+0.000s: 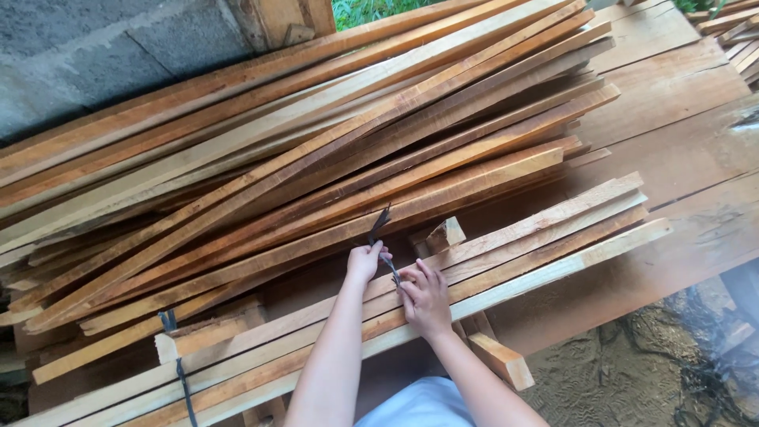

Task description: Bundling multiple long wooden planks together using flexible plastic ties.

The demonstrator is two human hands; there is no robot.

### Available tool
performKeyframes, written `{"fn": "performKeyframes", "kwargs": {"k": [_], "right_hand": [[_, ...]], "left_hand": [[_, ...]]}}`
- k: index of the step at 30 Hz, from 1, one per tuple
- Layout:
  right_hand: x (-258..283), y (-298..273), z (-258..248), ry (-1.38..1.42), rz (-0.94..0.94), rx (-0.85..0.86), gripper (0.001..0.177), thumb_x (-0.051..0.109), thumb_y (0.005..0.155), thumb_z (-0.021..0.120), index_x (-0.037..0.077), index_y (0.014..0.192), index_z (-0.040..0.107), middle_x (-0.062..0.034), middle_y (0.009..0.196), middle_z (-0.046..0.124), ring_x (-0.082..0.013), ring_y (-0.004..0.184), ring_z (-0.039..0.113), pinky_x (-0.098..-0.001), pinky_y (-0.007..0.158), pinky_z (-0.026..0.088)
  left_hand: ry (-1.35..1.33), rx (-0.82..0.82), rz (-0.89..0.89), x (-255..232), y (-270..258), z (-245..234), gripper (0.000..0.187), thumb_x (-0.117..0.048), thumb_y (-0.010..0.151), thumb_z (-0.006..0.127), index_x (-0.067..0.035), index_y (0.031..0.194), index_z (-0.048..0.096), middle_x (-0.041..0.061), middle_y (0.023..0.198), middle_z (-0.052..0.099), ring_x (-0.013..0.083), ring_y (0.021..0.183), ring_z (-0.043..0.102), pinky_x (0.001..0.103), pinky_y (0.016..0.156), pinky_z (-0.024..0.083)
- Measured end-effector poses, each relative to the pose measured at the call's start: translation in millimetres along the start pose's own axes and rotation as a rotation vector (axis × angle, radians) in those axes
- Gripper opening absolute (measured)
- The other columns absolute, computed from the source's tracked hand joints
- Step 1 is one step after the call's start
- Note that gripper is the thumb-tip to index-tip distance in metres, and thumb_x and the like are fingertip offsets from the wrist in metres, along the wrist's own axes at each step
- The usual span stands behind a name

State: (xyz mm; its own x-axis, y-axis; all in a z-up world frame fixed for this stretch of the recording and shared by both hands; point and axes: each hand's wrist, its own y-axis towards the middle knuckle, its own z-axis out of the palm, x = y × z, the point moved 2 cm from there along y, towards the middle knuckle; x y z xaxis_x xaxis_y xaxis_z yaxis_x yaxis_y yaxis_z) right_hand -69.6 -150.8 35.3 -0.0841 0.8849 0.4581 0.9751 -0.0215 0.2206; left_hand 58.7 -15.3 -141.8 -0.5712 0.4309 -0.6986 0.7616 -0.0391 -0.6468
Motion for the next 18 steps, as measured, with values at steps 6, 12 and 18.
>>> {"fn": "performKeyframes", "kwargs": {"k": [6,12,18], "right_hand": [[-3.1,-3.5,8.0,-0.031,-0.019,-0.058,0.01,0.035,0.094,0.066,0.026,0.088,0.066,0.0124,0.122,0.064,-0.0213,0.137,0.052,-0.0469,0.111,0.034],[-2.9,-2.8,7.0,-0.042,-0.029,-0.087,0.007,0.031,0.09,0.068,0.024,0.089,0.067,0.008,0.122,0.064,-0.025,0.136,0.054,-0.0491,0.11,0.037],[-1.2,2.2,3.9,-0.001,0.046,-0.072,0.007,0.031,0.092,0.069,0.026,0.087,0.068,0.0117,0.119,0.065,-0.0196,0.133,0.055,-0.0445,0.109,0.037]], "left_hand": [[0.279,0.368,-0.044,-102.5,-127.0,-55.4,0.062,-0.062,0.09,0.062,-0.009,0.116,0.078,0.016,0.113,0.078,0.0361,0.128,0.063,0.047,0.109,0.048],[0.428,0.163,0.103,-76.0,-116.8,-33.9,0.028,-0.054,0.093,0.064,-0.038,0.108,0.08,-0.001,0.104,0.079,0.0295,0.116,0.068,0.044,0.093,0.056],[0.041,0.155,0.041,-49.1,-53.9,0.0,0.028,-0.035,0.098,0.061,-0.018,0.092,0.083,0.003,0.084,0.081,0.0177,0.093,0.077,0.031,0.085,0.058]]}}
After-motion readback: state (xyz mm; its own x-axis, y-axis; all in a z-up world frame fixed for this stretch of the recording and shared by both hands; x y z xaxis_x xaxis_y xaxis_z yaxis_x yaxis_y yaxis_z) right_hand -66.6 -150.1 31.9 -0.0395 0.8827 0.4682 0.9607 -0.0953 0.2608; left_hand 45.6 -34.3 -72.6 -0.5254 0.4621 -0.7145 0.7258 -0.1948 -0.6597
